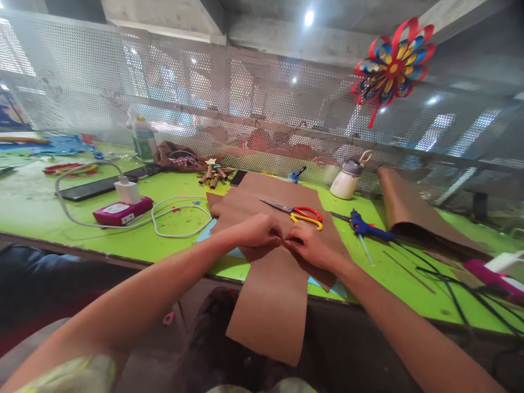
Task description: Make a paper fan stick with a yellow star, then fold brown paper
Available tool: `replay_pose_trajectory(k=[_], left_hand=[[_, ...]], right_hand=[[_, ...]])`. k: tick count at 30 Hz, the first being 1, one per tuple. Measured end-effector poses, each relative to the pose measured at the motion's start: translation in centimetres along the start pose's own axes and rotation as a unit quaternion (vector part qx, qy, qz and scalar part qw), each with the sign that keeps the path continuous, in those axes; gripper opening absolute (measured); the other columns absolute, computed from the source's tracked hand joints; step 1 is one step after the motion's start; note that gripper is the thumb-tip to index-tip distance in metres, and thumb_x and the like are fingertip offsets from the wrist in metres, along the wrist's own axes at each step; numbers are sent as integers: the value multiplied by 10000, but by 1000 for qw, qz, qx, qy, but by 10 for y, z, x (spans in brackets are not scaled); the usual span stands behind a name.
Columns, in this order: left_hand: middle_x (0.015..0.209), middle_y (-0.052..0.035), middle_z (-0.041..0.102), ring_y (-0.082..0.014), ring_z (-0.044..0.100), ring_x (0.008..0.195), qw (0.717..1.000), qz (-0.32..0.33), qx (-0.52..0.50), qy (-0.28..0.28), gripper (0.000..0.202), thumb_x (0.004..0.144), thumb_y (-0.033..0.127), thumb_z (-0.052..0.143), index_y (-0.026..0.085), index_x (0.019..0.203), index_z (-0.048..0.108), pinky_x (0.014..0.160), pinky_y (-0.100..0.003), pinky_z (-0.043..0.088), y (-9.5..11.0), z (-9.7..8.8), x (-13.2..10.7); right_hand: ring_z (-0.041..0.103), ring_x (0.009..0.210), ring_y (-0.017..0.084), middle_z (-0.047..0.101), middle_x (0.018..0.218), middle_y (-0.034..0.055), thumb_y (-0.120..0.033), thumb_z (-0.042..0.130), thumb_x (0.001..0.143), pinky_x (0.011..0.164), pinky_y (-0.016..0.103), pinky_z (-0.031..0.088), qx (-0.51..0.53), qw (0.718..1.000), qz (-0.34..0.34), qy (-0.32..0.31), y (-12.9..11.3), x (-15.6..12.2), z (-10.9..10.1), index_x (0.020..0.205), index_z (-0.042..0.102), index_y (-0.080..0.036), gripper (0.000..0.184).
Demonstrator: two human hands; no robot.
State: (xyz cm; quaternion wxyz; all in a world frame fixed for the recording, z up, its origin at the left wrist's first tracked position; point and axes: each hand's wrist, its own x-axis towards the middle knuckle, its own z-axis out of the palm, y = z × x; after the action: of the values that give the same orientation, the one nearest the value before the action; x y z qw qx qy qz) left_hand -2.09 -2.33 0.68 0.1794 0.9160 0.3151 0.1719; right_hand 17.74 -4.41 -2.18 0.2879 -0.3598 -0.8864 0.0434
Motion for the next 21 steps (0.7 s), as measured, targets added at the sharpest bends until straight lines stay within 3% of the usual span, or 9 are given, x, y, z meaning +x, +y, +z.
replay_pose_trajectory(k=[5,16,21], left_hand=[[729,-34,657,-119,530,638,997,45,64,-1,163,767,232,563,165,783,712,581,-203,336,-5,3,3],[667,-2,606,-96,469,547,996,55,72,-13,113,765,187,537,162,768,647,515,-204,293,-7,4,1],[666,-3,604,-97,479,555,995,50,65,-61,135,743,135,526,155,786,653,515,-196,304,-6,-3,-2]], right_hand=[[521,729,169,584,744,55,-232,577,826,665,303,413,-17,999,-24,-23,7,-1,0,754,678,-175,137],[536,742,169,584,773,59,-119,518,832,675,287,414,-44,993,-34,-108,3,-5,-20,810,663,-155,151],[538,782,169,586,815,58,-80,507,816,725,289,417,-32,988,-25,-146,2,-6,-27,814,641,-158,155]])
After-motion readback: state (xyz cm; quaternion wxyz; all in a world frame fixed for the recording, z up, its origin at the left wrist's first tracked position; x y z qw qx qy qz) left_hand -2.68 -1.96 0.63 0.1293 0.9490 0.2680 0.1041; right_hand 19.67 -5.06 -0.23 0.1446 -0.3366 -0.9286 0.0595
